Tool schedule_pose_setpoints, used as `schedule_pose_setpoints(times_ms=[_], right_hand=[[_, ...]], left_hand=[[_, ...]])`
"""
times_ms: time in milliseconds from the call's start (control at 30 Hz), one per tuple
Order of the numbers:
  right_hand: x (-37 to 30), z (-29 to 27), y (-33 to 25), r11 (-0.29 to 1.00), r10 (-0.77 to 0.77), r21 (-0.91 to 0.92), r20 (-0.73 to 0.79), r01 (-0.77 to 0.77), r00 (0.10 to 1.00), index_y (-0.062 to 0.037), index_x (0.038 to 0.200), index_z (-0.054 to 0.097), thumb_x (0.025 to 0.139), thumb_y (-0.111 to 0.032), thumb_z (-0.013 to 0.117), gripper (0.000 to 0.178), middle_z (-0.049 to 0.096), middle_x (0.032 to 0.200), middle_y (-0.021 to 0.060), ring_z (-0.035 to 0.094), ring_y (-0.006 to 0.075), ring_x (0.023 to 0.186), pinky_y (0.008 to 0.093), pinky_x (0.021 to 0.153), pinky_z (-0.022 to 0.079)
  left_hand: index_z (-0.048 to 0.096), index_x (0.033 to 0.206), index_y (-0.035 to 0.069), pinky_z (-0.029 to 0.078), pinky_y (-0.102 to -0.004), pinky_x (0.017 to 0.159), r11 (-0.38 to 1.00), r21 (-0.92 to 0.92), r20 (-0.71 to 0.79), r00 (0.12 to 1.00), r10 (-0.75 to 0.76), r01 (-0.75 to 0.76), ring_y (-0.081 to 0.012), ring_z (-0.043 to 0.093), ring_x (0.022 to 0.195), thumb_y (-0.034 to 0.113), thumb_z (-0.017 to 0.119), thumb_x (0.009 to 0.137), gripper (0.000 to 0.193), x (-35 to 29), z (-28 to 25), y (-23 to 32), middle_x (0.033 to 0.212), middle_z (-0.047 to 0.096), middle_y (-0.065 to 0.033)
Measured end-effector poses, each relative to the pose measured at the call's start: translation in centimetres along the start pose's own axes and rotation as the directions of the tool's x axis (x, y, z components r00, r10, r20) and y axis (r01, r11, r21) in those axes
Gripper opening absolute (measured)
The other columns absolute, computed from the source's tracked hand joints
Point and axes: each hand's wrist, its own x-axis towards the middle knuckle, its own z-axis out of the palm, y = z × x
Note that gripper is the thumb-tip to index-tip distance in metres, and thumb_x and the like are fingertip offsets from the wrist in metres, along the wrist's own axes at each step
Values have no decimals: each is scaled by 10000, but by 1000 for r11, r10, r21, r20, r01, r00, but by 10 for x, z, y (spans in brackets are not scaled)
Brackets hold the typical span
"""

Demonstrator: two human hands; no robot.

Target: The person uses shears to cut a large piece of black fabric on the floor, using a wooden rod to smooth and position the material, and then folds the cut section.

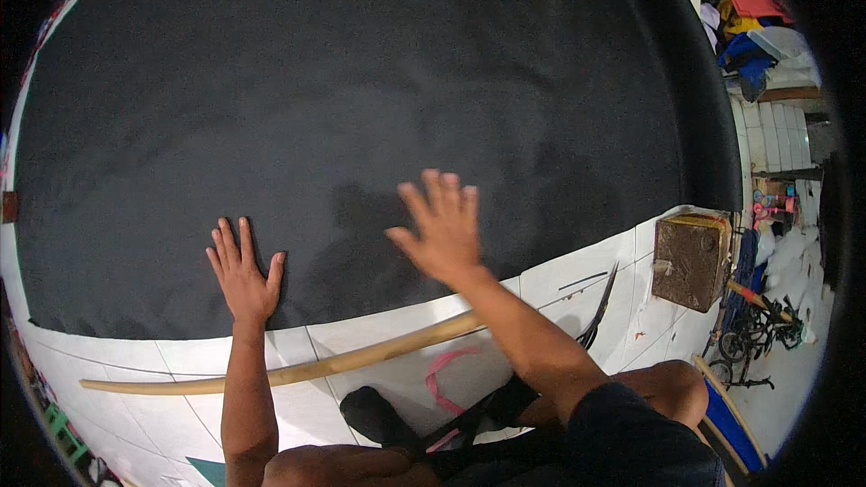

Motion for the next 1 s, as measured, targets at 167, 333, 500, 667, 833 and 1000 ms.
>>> schedule_pose_setpoints(times_ms=[167,333,500,667,833,1000], right_hand=[[-40,-8,70,962,262,-70,-18,-262,965,-196,1515,338,919,-573,533,733,194,1601,170,124,407,1481,600,1170,68],[-35,-4,71,940,338,-42,-39,-340,940,-191,1523,314,929,-562,529,733,174,1606,172,112,414,1481,600,1170,72],[-41,-10,77,942,326,-97,20,-323,945,-169,1542,265,948,-546,506,743,145,1609,188,91,424,1480,607,1164,78],[-34,-12,54,952,254,-164,-44,-258,966,-155,1533,285,966,-492,502,694,140,1607,181,98,412,1479,580,1175,84],[-76,-31,-32,919,-392,199,374,341,841,-95,1329,561,843,-509,651,644,568,1275,182,516,340,1185,534,1021,350],[-158,0,-76,720,-693,218,280,659,664,-188,1355,518,845,-508,657,618,580,1053,118,575,293,979,454,802,444]], left_hand=[[292,1534,113,93,-540,1195,999,-40,23,1000,9,-8,-394,139,1485,541,547,914,795,-1,0,3,1604,167,-206],[301,1527,98,101,-544,1192,983,-57,-16,985,-174,173,-413,146,1477,547,521,932,778,-18,2,-25,1593,173,-233],[252,1534,54,76,-546,1189,856,-70,-47,855,-516,512,-443,112,1474,534,480,960,782,-71,12,-91,1591,133,-265],[253,1521,10,67,-544,1188,797,-201,-70,803,-592,570,-449,86,1476,504,497,961,786,-90,14,-95,1581,122,-296],[322,1479,-3,155,-550,1162,713,-228,-63,721,-691,663,-456,209,1426,485,598,896,810,-131,-28,-77,1513,263,-297],[312,1467,-12,318,-494,1081,89,-423,-74,63,-995,902,-418,416,1261,358,761,777,903,-184,-28,-104,1349,422,-272]])
